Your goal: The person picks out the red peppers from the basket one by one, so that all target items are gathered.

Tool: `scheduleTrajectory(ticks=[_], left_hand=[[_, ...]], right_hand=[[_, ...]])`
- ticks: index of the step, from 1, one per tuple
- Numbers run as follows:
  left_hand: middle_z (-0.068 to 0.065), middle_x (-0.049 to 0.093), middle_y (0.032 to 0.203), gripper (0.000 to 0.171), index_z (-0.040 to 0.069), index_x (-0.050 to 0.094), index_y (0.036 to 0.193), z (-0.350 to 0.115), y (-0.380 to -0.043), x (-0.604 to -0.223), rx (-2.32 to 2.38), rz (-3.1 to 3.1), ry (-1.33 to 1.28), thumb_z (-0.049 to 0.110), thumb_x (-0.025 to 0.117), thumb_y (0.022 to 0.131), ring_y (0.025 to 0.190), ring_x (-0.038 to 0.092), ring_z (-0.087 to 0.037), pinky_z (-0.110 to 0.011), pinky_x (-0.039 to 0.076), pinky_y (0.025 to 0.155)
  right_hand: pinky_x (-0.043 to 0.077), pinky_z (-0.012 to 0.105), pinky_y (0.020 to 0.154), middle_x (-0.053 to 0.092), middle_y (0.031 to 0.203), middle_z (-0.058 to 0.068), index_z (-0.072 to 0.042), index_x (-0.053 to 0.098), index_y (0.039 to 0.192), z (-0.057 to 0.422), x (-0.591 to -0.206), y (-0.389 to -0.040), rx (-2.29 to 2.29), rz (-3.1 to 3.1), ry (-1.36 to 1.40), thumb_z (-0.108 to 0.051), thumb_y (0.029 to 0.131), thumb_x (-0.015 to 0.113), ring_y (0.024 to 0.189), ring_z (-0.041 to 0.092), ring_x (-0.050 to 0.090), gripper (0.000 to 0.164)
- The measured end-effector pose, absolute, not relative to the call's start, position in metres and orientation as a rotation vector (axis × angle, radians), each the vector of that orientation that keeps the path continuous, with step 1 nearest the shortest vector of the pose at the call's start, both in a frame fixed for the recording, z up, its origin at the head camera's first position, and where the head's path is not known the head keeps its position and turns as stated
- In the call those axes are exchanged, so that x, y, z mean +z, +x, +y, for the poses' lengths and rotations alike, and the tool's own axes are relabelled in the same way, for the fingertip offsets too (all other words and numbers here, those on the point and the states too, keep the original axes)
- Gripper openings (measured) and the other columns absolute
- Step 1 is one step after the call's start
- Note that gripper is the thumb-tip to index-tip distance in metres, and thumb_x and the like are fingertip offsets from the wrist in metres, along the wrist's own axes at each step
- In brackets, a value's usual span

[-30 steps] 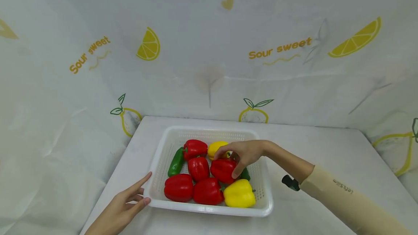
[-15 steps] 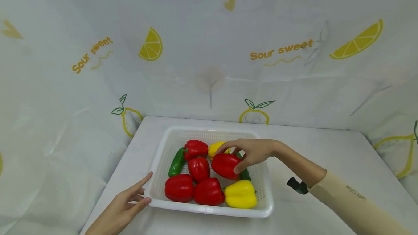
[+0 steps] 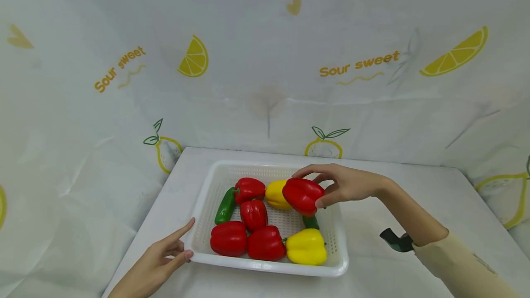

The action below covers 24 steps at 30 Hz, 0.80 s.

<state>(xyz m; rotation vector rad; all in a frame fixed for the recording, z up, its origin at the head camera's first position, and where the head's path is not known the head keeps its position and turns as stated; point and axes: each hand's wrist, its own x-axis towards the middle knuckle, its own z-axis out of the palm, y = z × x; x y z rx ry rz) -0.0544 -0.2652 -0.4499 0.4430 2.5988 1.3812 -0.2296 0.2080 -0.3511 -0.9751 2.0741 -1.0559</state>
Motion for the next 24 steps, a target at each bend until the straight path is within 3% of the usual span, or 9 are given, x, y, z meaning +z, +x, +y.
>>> scheduleTrajectory(ticks=[2, 11, 20, 24], left_hand=[[-0.003, 0.073, 0.092, 0.072, -0.001, 0.035, 0.167, -0.265, -0.055, -0.451, 1.390, 2.589, 0.453, 0.018, 0.069, 0.107, 0.089, 0.068, -0.001, -0.018, 0.063, 0.081], [-0.002, 0.072, 0.093, 0.070, -0.001, 0.038, 0.166, -0.267, -0.054, -0.453, 1.418, 2.606, 0.467, 0.015, 0.070, 0.106, 0.089, 0.068, -0.001, -0.018, 0.063, 0.082], [-0.001, 0.071, 0.094, 0.071, -0.003, 0.036, 0.166, -0.267, -0.056, -0.454, 1.412, 2.597, 0.478, 0.014, 0.070, 0.106, 0.089, 0.067, 0.000, -0.018, 0.063, 0.081], [0.000, 0.070, 0.094, 0.072, -0.003, 0.035, 0.166, -0.266, -0.056, -0.453, 1.412, 2.574, 0.447, 0.015, 0.070, 0.106, 0.089, 0.067, -0.001, -0.017, 0.063, 0.081]], right_hand=[[0.065, 0.035, 0.098, 0.052, 0.160, 0.014, -0.019, 0.053, 0.155, 0.214, -0.349, -0.229, -1.085, 2.088, -0.972, -0.018, 0.093, 0.085, 0.135, 0.040, 0.058, 0.070], [0.067, 0.036, 0.093, 0.052, 0.158, 0.018, -0.019, 0.050, 0.156, 0.239, -0.346, -0.226, -1.178, 2.147, -0.938, -0.016, 0.097, 0.080, 0.129, 0.042, 0.063, 0.067], [0.068, 0.039, 0.092, 0.052, 0.157, 0.016, -0.014, 0.047, 0.160, 0.270, -0.347, -0.225, -1.311, 2.189, -0.949, -0.007, 0.101, 0.072, 0.128, 0.020, 0.068, 0.064], [0.067, 0.040, 0.091, 0.055, 0.155, 0.003, -0.012, 0.045, 0.162, 0.282, -0.349, -0.225, -1.344, 2.233, -0.899, -0.006, 0.102, 0.068, 0.126, 0.015, 0.067, 0.065]])
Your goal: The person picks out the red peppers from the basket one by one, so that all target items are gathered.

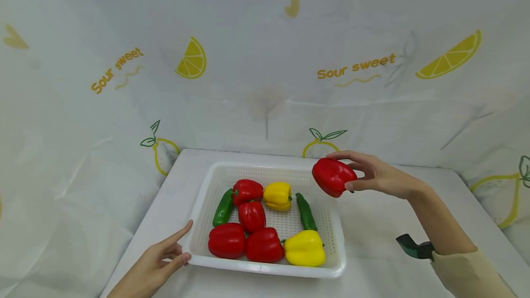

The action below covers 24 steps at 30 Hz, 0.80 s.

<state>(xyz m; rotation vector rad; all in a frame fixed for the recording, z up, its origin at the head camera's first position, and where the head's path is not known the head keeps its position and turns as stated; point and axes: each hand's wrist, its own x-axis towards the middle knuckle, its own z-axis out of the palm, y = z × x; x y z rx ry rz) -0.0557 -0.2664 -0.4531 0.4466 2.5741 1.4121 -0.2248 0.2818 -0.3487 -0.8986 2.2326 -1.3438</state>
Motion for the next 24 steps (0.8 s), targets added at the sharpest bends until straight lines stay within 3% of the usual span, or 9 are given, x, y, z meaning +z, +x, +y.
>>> scheduleTrajectory(ticks=[5, 14, 21, 24], left_hand=[[-0.004, 0.070, 0.095, 0.072, -0.003, 0.034, 0.167, -0.267, -0.055, -0.453, 1.418, 2.554, 0.428, 0.016, 0.069, 0.107, 0.090, 0.067, -0.001, -0.016, 0.063, 0.082], [-0.005, 0.071, 0.095, 0.072, -0.002, 0.032, 0.168, -0.266, -0.056, -0.452, 1.409, 2.531, 0.410, 0.017, 0.067, 0.108, 0.091, 0.068, -0.001, -0.017, 0.063, 0.082], [-0.001, 0.070, 0.094, 0.074, 0.001, 0.030, 0.169, -0.264, -0.056, -0.448, 1.371, 2.505, 0.299, 0.021, 0.067, 0.108, 0.091, 0.072, -0.008, -0.028, 0.067, 0.083], [0.000, 0.070, 0.094, 0.074, 0.001, 0.031, 0.169, -0.264, -0.056, -0.449, 1.367, 2.514, 0.311, 0.021, 0.067, 0.109, 0.091, 0.072, -0.007, -0.022, 0.065, 0.082]], right_hand=[[0.067, 0.039, 0.088, 0.060, 0.147, -0.012, -0.016, 0.046, 0.162, 0.294, -0.354, -0.225, -1.380, 2.310, -0.765, -0.012, 0.101, 0.069, 0.123, 0.015, 0.065, 0.065], [0.067, 0.037, 0.086, 0.060, 0.146, -0.014, -0.010, 0.048, 0.158, 0.310, -0.364, -0.226, -1.461, 2.396, -0.767, -0.007, 0.098, 0.072, 0.123, 0.011, 0.063, 0.064], [0.065, 0.032, 0.090, 0.063, 0.141, -0.010, -0.010, 0.053, 0.150, 0.316, -0.370, -0.223, -1.517, 2.490, -0.651, -0.010, 0.103, 0.068, 0.122, 0.010, 0.066, 0.050], [0.065, 0.030, 0.091, 0.063, 0.141, -0.009, -0.009, 0.053, 0.151, 0.321, -0.372, -0.223, -1.555, 2.481, -0.639, -0.010, 0.105, 0.065, 0.121, 0.011, 0.067, 0.047]])
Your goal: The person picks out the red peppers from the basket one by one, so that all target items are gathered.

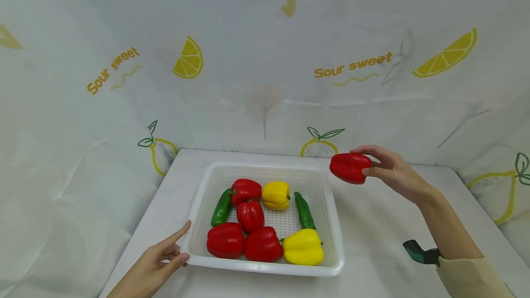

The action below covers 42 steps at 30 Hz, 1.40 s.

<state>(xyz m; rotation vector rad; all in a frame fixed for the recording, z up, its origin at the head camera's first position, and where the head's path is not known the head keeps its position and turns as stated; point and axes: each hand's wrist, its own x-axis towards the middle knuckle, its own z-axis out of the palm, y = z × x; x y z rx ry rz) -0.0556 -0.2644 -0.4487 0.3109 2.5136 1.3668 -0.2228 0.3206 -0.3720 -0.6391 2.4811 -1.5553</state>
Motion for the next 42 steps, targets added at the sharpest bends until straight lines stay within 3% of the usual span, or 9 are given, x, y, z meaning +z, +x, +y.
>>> scheduleTrajectory(ticks=[9, 15, 22, 29, 37, 42], left_hand=[[-0.004, 0.072, 0.095, 0.071, -0.003, 0.032, 0.167, -0.266, -0.055, -0.452, 1.401, 2.551, 0.424, 0.016, 0.067, 0.108, 0.091, 0.070, -0.002, -0.017, 0.063, 0.082], [-0.002, 0.071, 0.095, 0.071, -0.002, 0.031, 0.168, -0.266, -0.055, -0.453, 1.403, 2.545, 0.415, 0.017, 0.066, 0.109, 0.091, 0.070, -0.003, -0.017, 0.063, 0.082], [0.002, 0.071, 0.094, 0.071, -0.001, 0.033, 0.168, -0.264, -0.054, -0.452, 1.405, 2.536, 0.335, 0.019, 0.067, 0.108, 0.089, 0.072, -0.007, -0.017, 0.063, 0.081], [-0.005, 0.072, 0.096, 0.071, 0.000, 0.033, 0.168, -0.263, -0.054, -0.454, 1.423, 2.534, 0.312, 0.019, 0.067, 0.109, 0.089, 0.072, -0.004, -0.018, 0.063, 0.082], [-0.004, 0.070, 0.094, 0.072, 0.009, 0.041, 0.167, -0.256, -0.052, -0.454, 1.406, 2.600, 0.154, 0.024, 0.073, 0.105, 0.087, 0.064, 0.000, -0.021, 0.065, 0.081], [-0.002, 0.065, 0.094, 0.072, 0.014, 0.045, 0.166, -0.251, -0.050, -0.452, 1.402, 2.646, 0.072, 0.025, 0.077, 0.102, 0.087, 0.065, -0.003, -0.024, 0.065, 0.081]], right_hand=[[0.064, 0.026, 0.092, 0.063, 0.140, -0.010, -0.011, 0.052, 0.154, 0.332, -0.381, -0.226, -1.688, 2.379, -0.651, -0.004, 0.108, 0.056, 0.121, 0.009, 0.065, 0.047], [0.067, 0.030, 0.089, 0.060, 0.143, -0.009, -0.015, 0.054, 0.152, 0.338, -0.390, -0.232, -1.870, 2.210, -0.608, 0.003, 0.107, 0.053, 0.123, 0.009, 0.065, 0.048], [0.067, 0.032, 0.089, 0.059, 0.143, -0.009, -0.018, 0.052, 0.153, 0.341, -0.392, -0.235, -1.841, 2.172, -0.581, -0.001, 0.109, 0.050, 0.123, 0.009, 0.064, 0.047], [0.067, 0.033, 0.090, 0.060, 0.140, -0.010, -0.019, 0.051, 0.150, 0.344, -0.392, -0.235, -1.759, 2.199, -0.588, -0.002, 0.109, 0.049, 0.123, 0.008, 0.064, 0.044], [0.067, 0.034, 0.084, 0.061, 0.132, -0.009, -0.017, 0.048, 0.149, 0.342, -0.393, -0.230, -1.480, 2.534, -0.497, -0.018, 0.105, 0.069, 0.115, 0.010, 0.065, 0.049], [0.067, 0.034, 0.083, 0.061, 0.133, -0.009, -0.012, 0.046, 0.152, 0.343, -0.394, -0.231, -1.435, 2.576, -0.504, -0.018, 0.104, 0.071, 0.112, 0.012, 0.067, 0.054]])
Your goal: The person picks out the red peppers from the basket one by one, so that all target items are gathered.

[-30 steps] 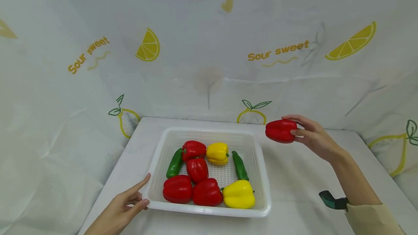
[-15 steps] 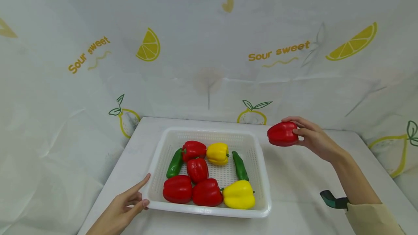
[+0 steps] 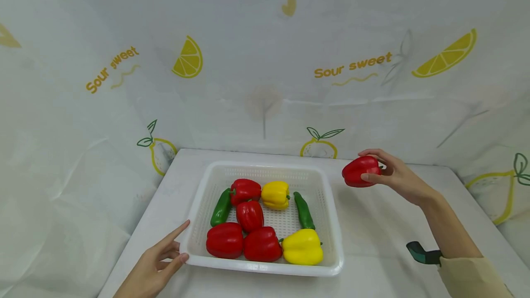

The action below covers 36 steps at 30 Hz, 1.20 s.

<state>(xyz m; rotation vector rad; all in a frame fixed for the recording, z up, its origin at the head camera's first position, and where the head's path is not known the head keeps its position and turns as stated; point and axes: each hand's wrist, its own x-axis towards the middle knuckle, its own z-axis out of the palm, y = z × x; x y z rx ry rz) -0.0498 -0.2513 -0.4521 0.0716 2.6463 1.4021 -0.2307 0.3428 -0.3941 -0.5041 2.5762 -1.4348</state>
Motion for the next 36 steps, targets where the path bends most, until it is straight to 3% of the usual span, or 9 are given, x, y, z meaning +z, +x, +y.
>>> scheduleTrajectory(ticks=[6, 16, 22, 29, 32, 36], left_hand=[[-0.001, 0.066, 0.095, 0.071, 0.017, 0.047, 0.165, -0.249, -0.049, -0.454, 1.414, 2.672, 0.043, 0.024, 0.078, 0.102, 0.088, 0.064, -0.001, -0.019, 0.062, 0.080], [0.003, 0.063, 0.083, 0.069, 0.007, 0.043, 0.165, -0.247, -0.046, -0.467, 1.557, 2.711, 0.197, 0.010, 0.073, 0.103, 0.078, 0.065, -0.006, -0.023, 0.063, 0.072], [0.002, 0.063, 0.083, 0.069, 0.007, 0.043, 0.166, -0.246, -0.046, -0.467, 1.556, 2.719, 0.198, 0.009, 0.072, 0.104, 0.077, 0.064, -0.007, -0.022, 0.062, 0.072], [0.001, 0.063, 0.082, 0.068, 0.006, 0.043, 0.165, -0.247, -0.045, -0.466, 1.554, 2.717, 0.221, 0.008, 0.072, 0.104, 0.077, 0.064, -0.007, -0.023, 0.062, 0.072], [0.001, 0.063, 0.082, 0.068, 0.006, 0.042, 0.165, -0.247, -0.045, -0.466, 1.563, 2.708, 0.226, 0.008, 0.071, 0.104, 0.077, 0.064, -0.008, -0.024, 0.062, 0.071], [0.000, 0.063, 0.083, 0.068, 0.006, 0.042, 0.166, -0.247, -0.046, -0.466, 1.574, 2.697, 0.225, 0.008, 0.071, 0.104, 0.077, 0.064, -0.008, -0.024, 0.063, 0.072]], right_hand=[[0.067, 0.033, 0.084, 0.058, 0.137, -0.013, -0.014, 0.044, 0.150, 0.346, -0.398, -0.232, -1.457, 2.570, -0.465, -0.016, 0.099, 0.077, 0.115, 0.006, 0.066, 0.061], [0.065, 0.031, 0.084, 0.046, 0.151, 0.008, -0.017, 0.041, 0.158, 0.352, -0.404, -0.238, -1.428, 2.616, -0.351, -0.021, 0.101, 0.076, 0.114, 0.006, 0.064, 0.067], [0.065, 0.032, 0.084, 0.046, 0.154, 0.013, -0.019, 0.042, 0.159, 0.357, -0.407, -0.239, -1.417, 2.617, -0.340, -0.022, 0.100, 0.076, 0.118, 0.007, 0.059, 0.068], [0.066, 0.034, 0.086, 0.047, 0.154, 0.014, -0.013, 0.043, 0.157, 0.361, -0.413, -0.239, -1.415, 2.596, -0.350, -0.020, 0.099, 0.076, 0.120, 0.003, 0.057, 0.067], [0.066, 0.035, 0.087, 0.048, 0.154, 0.014, -0.012, 0.044, 0.157, 0.361, -0.416, -0.241, -1.404, 2.593, -0.358, -0.020, 0.100, 0.076, 0.124, 0.009, 0.057, 0.066], [0.065, 0.036, 0.089, 0.046, 0.158, 0.020, -0.011, 0.045, 0.158, 0.361, -0.422, -0.245, -1.392, 2.547, -0.357, -0.023, 0.102, 0.073, 0.134, 0.031, 0.053, 0.064]])
